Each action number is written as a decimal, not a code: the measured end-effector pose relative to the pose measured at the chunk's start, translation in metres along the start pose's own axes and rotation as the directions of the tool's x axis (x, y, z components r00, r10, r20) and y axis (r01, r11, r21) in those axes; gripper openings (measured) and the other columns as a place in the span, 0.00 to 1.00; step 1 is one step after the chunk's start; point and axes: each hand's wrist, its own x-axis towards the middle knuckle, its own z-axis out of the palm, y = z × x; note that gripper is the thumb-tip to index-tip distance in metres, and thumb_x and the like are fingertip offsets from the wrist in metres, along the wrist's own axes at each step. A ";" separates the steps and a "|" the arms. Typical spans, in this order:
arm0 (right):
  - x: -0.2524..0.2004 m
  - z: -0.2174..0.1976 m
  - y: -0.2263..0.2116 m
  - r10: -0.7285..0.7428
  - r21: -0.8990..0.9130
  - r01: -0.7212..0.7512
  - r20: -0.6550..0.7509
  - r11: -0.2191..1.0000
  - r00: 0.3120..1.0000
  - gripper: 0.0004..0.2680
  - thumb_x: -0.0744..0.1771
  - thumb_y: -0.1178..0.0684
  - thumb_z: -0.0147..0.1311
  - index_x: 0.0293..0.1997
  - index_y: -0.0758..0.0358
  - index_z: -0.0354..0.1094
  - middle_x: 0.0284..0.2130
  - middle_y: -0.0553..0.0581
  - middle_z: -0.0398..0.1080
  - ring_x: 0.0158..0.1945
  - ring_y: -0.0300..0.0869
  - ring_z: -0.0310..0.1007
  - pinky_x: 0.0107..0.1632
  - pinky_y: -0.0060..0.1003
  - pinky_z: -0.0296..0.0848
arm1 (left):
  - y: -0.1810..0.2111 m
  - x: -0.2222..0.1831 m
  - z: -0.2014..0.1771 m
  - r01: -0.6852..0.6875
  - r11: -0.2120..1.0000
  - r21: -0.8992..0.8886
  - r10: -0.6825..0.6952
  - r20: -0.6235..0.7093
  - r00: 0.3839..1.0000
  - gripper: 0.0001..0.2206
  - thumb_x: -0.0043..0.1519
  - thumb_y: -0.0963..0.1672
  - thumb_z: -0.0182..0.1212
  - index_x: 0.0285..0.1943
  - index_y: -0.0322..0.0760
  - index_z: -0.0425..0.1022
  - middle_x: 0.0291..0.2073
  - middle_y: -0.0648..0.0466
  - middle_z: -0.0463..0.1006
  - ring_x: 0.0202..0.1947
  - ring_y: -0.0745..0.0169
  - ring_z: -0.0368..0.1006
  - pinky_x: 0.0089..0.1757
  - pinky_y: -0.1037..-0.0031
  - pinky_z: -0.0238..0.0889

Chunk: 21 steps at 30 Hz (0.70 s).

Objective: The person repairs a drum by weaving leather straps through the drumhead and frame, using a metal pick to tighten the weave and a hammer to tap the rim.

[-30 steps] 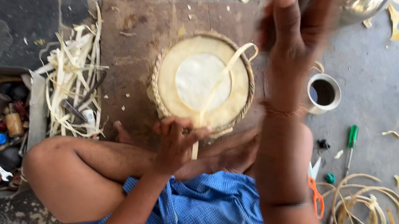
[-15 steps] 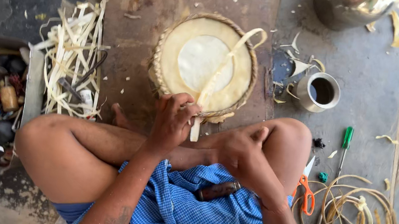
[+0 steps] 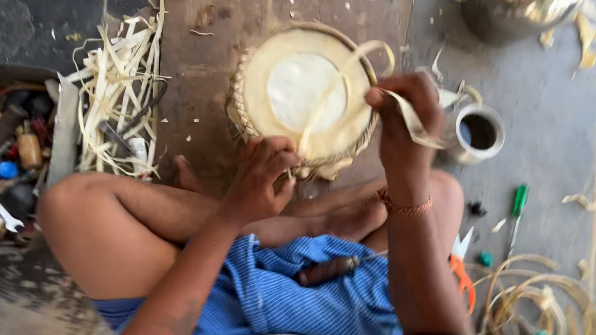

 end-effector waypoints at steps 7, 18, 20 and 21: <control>-0.025 -0.001 -0.005 -0.111 -0.067 0.141 0.338 0.988 0.935 0.22 0.60 0.47 0.69 0.55 0.67 0.67 0.44 0.53 0.72 0.51 0.48 0.67 0.55 0.45 0.67 | -0.006 0.006 0.012 0.007 0.995 0.099 0.007 -0.141 0.990 0.13 0.60 0.44 0.68 0.52 0.44 0.74 0.49 0.55 0.72 0.52 0.49 0.65 0.54 0.59 0.57; -0.047 0.046 0.028 -0.180 -0.276 0.166 -0.027 0.947 0.983 0.08 0.64 0.56 0.68 0.37 0.62 0.68 0.34 0.53 0.70 0.41 0.50 0.68 0.47 0.44 0.66 | -0.005 -0.001 0.030 0.032 0.989 0.144 -0.006 -0.179 0.984 0.12 0.55 0.40 0.71 0.44 0.41 0.75 0.47 0.55 0.71 0.48 0.49 0.65 0.51 0.59 0.59; -0.037 0.059 0.039 -0.170 -0.355 0.131 -0.081 0.926 0.982 0.10 0.64 0.54 0.69 0.34 0.62 0.67 0.32 0.53 0.71 0.39 0.50 0.70 0.45 0.45 0.66 | -0.008 0.008 0.033 0.045 0.990 0.131 -0.021 -0.176 0.984 0.10 0.57 0.40 0.72 0.43 0.44 0.75 0.45 0.59 0.72 0.46 0.53 0.66 0.50 0.60 0.59; -0.033 0.061 0.039 -0.143 -0.411 0.089 -0.101 0.907 0.985 0.10 0.64 0.53 0.68 0.33 0.61 0.66 0.31 0.53 0.70 0.39 0.51 0.71 0.44 0.46 0.67 | -0.004 0.009 0.033 0.063 0.990 0.128 -0.042 -0.162 0.986 0.10 0.57 0.40 0.71 0.43 0.44 0.75 0.45 0.59 0.72 0.47 0.52 0.66 0.50 0.60 0.59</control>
